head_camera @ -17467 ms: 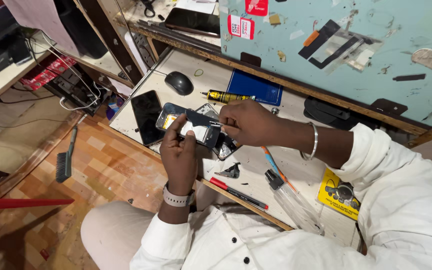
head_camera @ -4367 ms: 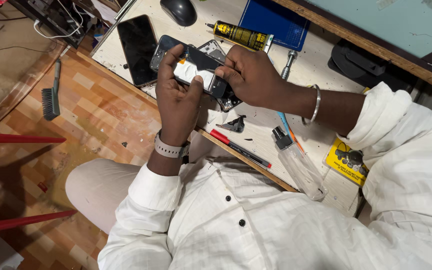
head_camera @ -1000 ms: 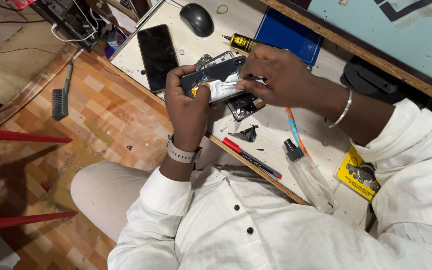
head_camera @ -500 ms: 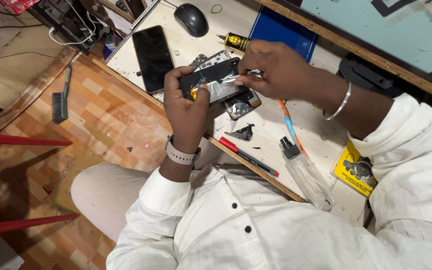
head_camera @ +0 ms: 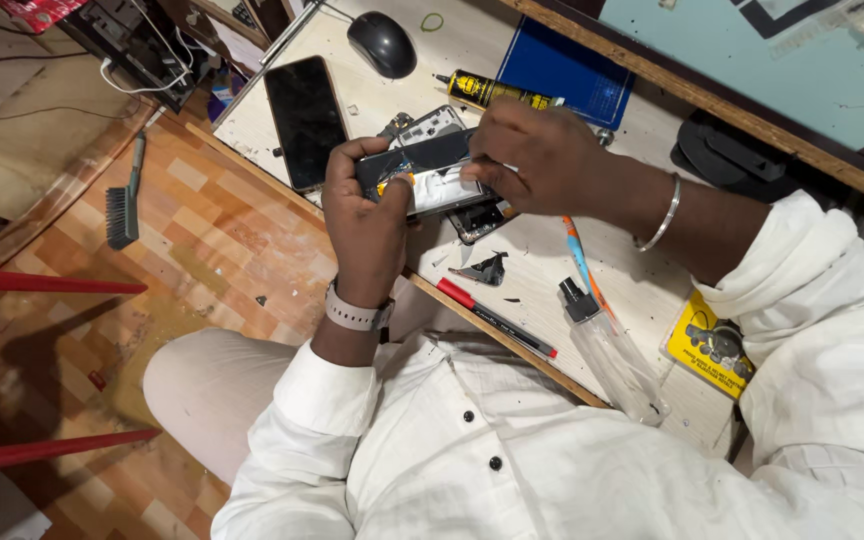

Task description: The person pries open a smartphone and works on its internals, using tweezers to lift components and pulling the battery out of the phone body over a cluttered repair workbench.

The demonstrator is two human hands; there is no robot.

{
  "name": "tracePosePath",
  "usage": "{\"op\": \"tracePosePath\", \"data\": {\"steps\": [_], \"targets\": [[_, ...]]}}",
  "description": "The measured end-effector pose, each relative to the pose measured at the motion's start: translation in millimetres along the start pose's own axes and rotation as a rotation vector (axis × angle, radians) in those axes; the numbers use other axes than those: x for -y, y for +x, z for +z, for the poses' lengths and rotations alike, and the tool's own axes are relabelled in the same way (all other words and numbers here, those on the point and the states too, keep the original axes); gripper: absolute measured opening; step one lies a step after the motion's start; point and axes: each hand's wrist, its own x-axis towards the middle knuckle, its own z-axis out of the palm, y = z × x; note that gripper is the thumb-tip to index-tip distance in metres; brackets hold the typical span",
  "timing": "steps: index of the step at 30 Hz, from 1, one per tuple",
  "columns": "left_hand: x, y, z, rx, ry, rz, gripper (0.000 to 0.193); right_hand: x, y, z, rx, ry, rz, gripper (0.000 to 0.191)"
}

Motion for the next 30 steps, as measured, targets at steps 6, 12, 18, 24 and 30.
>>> {"op": "tracePosePath", "data": {"steps": [6,12,18,24,30], "targets": [[0.0,2.6,0.3,-0.033,-0.005,-0.039,0.033,4.3,-1.6,8.2,-0.026,0.047,0.033,0.026],[-4.2,1.7,1.7,-0.024,-0.007,-0.039,0.032,5.4,0.9,7.7,-0.015,0.035,0.076,0.027],[-5.6,5.8,0.9,-0.024,-0.051,-0.086,0.032,12.9,-1.3,12.6,-0.103,0.031,0.098,0.025],[-8.1,4.2,-1.9,-0.047,0.142,-0.073,0.029,16.9,-5.3,20.7,-0.097,0.016,0.18,0.023],[-17.5,4.3,5.1,-0.049,0.184,-0.028,0.029,14.3,3.9,9.0,-0.085,0.107,0.185,0.022]]}}
